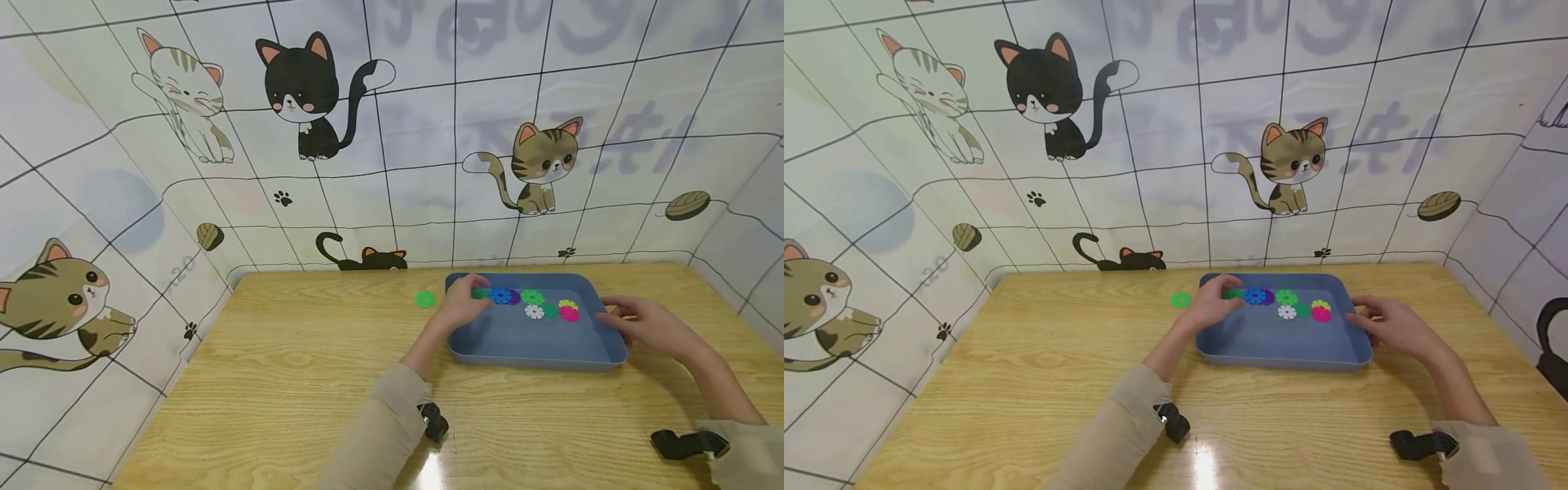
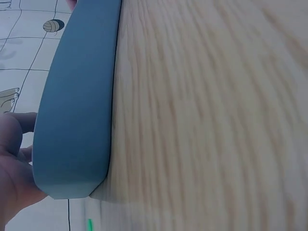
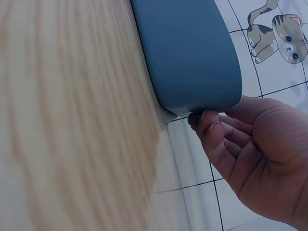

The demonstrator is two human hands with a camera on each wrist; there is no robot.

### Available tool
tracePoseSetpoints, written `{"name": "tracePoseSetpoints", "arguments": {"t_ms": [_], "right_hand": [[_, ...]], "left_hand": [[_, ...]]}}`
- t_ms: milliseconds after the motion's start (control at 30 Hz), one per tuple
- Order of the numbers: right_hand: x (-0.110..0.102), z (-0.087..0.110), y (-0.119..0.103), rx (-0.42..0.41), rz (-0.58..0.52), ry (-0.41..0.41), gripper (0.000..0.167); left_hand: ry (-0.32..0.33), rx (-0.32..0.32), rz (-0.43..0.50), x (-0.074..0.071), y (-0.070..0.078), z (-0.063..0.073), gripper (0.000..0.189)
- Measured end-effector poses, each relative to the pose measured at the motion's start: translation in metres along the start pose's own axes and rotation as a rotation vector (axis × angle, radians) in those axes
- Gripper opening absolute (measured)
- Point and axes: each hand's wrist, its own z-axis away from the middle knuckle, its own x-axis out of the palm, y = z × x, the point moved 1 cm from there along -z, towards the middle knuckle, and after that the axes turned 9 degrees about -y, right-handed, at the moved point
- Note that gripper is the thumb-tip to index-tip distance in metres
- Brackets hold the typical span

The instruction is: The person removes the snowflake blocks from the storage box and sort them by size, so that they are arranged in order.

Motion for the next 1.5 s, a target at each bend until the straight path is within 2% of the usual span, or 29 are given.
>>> {"name": "tracePoseSetpoints", "arguments": {"t_ms": [133,367,533,733,900,1100,1233,1367,1500], "right_hand": [[0.001,0.001,0.001,0.002,-0.001,0.003,0.055],[0.003,0.002,0.0,0.0,0.0,0.004,0.056],[0.003,0.002,-0.001,0.001,0.007,0.006,0.055],[0.002,0.002,-0.001,0.007,0.004,0.001,0.056],[0.001,0.002,-0.001,0.002,0.0,0.001,0.056],[0.001,0.002,-0.001,-0.007,0.0,0.0,0.056],[0.001,0.002,-0.001,-0.014,-0.001,0.001,0.055],[0.001,0.002,-0.001,-0.016,0.001,0.004,0.055],[0.001,0.001,0.001,-0.012,0.004,0.002,0.055]], "left_hand": [[0.034,-0.028,0.003,0.003,-0.002,-0.005,0.035],[0.072,-0.09,-0.142,0.01,-0.003,-0.01,0.039],[0.082,-0.11,-0.188,0.013,-0.003,-0.009,0.039],[0.068,-0.094,-0.163,0.014,-0.005,-0.009,0.032],[0.04,-0.083,-0.101,0.016,-0.007,-0.01,0.033],[0.007,-0.115,-0.067,0.018,-0.007,-0.009,0.038],[-0.001,-0.122,-0.075,0.018,-0.006,-0.008,0.033],[-0.011,-0.093,-0.093,0.017,-0.005,-0.007,0.023],[-0.013,-0.045,-0.073,0.017,-0.004,-0.003,0.017]]}}
